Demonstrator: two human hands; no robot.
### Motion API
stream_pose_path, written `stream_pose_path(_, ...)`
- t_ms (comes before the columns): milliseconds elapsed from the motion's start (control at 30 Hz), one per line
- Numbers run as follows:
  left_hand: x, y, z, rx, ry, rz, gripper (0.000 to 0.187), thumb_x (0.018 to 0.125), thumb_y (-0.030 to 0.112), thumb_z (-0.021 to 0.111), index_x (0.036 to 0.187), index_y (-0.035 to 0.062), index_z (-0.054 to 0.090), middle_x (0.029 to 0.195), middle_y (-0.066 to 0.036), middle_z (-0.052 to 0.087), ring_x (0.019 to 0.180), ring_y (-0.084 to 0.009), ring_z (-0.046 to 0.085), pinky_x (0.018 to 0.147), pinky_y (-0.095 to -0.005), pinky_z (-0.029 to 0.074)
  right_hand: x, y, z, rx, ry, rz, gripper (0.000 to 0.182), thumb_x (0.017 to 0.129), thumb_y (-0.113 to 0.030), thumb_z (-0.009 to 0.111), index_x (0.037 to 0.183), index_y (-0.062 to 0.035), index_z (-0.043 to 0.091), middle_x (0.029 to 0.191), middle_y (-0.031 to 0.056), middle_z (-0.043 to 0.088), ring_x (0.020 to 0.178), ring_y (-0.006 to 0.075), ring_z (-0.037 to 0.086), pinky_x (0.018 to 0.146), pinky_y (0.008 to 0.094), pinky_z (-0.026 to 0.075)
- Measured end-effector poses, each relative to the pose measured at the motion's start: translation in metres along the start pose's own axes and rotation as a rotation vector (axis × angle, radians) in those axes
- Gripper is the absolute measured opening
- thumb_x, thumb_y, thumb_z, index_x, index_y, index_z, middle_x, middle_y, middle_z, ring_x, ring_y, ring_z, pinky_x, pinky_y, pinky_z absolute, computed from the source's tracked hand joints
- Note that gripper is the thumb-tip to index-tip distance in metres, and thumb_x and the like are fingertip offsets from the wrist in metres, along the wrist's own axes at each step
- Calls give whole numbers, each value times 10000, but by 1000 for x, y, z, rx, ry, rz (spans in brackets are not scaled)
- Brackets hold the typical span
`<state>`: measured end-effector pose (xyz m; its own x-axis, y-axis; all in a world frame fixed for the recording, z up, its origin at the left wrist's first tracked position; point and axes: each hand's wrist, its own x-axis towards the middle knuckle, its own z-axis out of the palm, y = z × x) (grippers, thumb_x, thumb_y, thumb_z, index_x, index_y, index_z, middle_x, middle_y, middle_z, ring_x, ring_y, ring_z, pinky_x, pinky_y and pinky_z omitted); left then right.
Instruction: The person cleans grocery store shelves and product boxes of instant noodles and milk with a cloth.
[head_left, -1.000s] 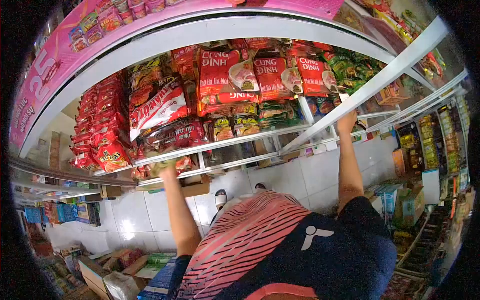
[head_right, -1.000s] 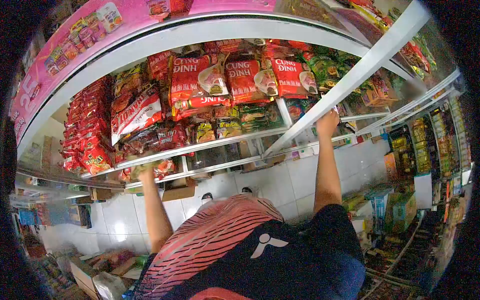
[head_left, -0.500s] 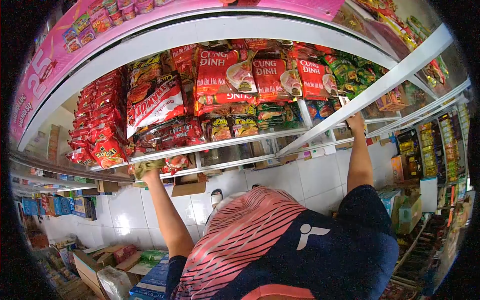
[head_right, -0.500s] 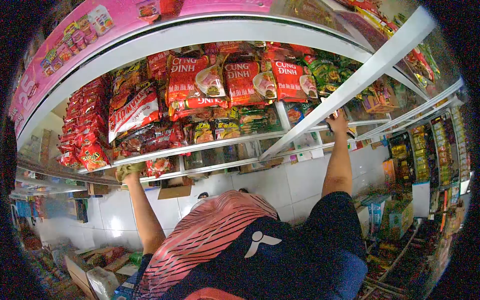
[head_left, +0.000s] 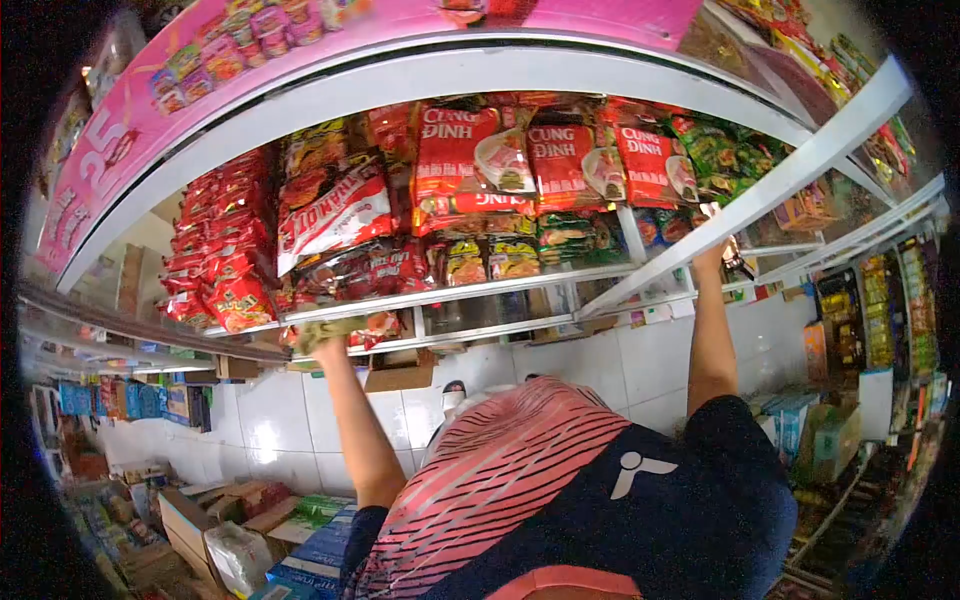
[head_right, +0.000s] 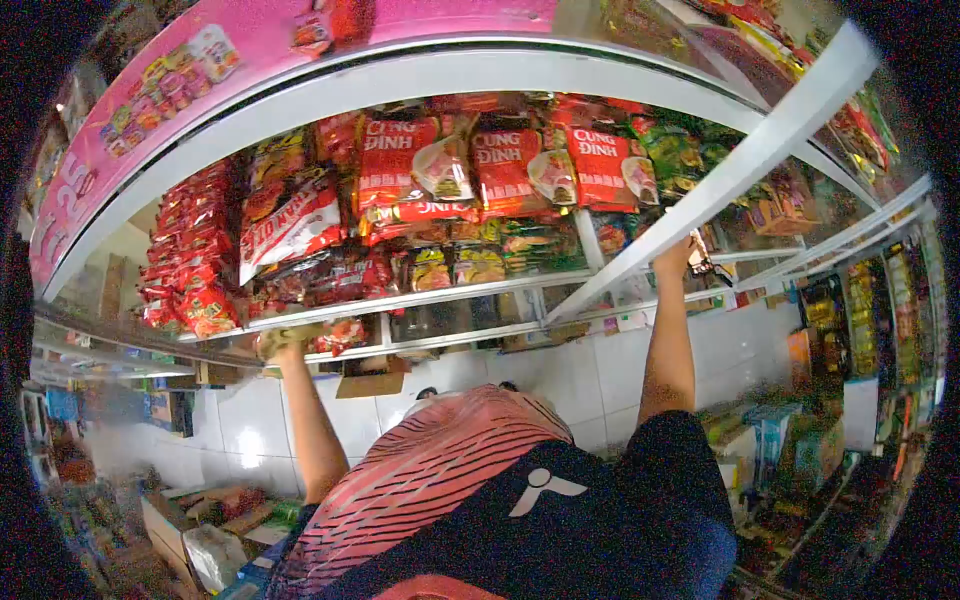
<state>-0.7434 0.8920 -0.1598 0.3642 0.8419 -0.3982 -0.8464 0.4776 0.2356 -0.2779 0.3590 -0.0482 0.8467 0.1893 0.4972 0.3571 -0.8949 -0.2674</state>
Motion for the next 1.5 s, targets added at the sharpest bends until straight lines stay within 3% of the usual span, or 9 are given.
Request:
stream_pose_path(100, 10, 41, 3, 41, 49, 169, 543, 741, 511, 446, 1049, 72, 531, 1079, -119, 534, 1040, -283, 459, 926, -538, 316, -18, 4, 24, 26, 328, -252, 388, 730, -200, 555, 1044, 26, 520, 983, 206, 554, 968, 365, 485, 846, 424, 365)
stream_pose_path(200, 54, 32, -36, -206, 65, 83, 378, 850, 329, 385, 1093, 67, 508, 1202, -114, 478, 1113, -283, 419, 966, -479, 311, -92, -35, 4, 365, 380, 121, 304, 728, -96, 600, 1004, 18, 544, 992, 201, 539, 968, 359, 476, 880, 440, 336)
stream_pose_path(367, -52, -142, -22, -228, -631, -391, 390, 859, 403, 410, 1107, 126, 530, 1065, -41, 568, 957, -241, 517, 880, -444, 402, -230, -104, 15, 612, 100, -25, 239, 714, -44, 577, 949, -13, 544, 990, 144, 518, 995, 299, 464, 918, 403, 324)
stream_pose_path(467, -68, -176, -7, 5, 127, -486, 481, 809, 487, 423, 1113, 129, 523, 1051, -33, 562, 984, -234, 502, 917, -438, 370, -224, -192, -8, 696, -40, -155, 225, 693, -33, 555, 918, -20, 546, 1034, 146, 501, 1014, 314, 447, 909, 400, 325)
stream_pose_path(800, 8, 46, 33, 234, 19, -184, 587, 837, 462, 273, 1270, 76, 365, 1310, -164, 340, 1186, -389, 319, 960, -623, 223, -181, -291, 0, 472, -47, -379, 308, 753, -165, 562, 1033, -40, 533, 1146, 119, 491, 1093, 306, 425, 944, 429, 310)
stream_pose_path(1000, -17, -91, -31, 79, 67, -589, 499, 798, 493, 385, 1112, 119, 493, 1126, -93, 511, 1040, -300, 454, 909, -506, 349, -214, -230, -10, 777, 17, -229, 229, 686, -53, 571, 914, -38, 589, 990, 122, 573, 978, 308, 507, 909, 410, 358)
stream_pose_path(1200, -69, -190, -14, 33, -295, -854, 342, 771, 404, 494, 972, 138, 569, 997, -69, 569, 912, -232, 523, 827, -397, 445, -120, -75, -44, 256, 367, 129, 219, 691, -16, 536, 909, -12, 543, 961, 149, 545, 928, 314, 484, 839, 395, 377)
stream_pose_path(1400, -118, -78, 29, 377, -150, -427, 378, 688, 499, 497, 660, 125, 456, 607, -71, 485, 530, -216, 458, 410, -319, 372, -2, 1, -31, -123, 62, 20, 419, 739, -196, 569, 1111, -23, 485, 1126, 175, 514, 1152, 345, 382, 997, 461, 249)
stream_pose_path(1500, -150, -62, 67, 501, -50, -109, 347, 859, 339, 393, 986, 35, 502, 767, -89, 529, 697, -191, 483, 631, -318, 424, 8, 32, -15, -223, -69, 23, 400, 773, -257, 532, 1137, -94, 495, 1125, 111, 541, 1180, 337, 363, 1011, 462, 223)
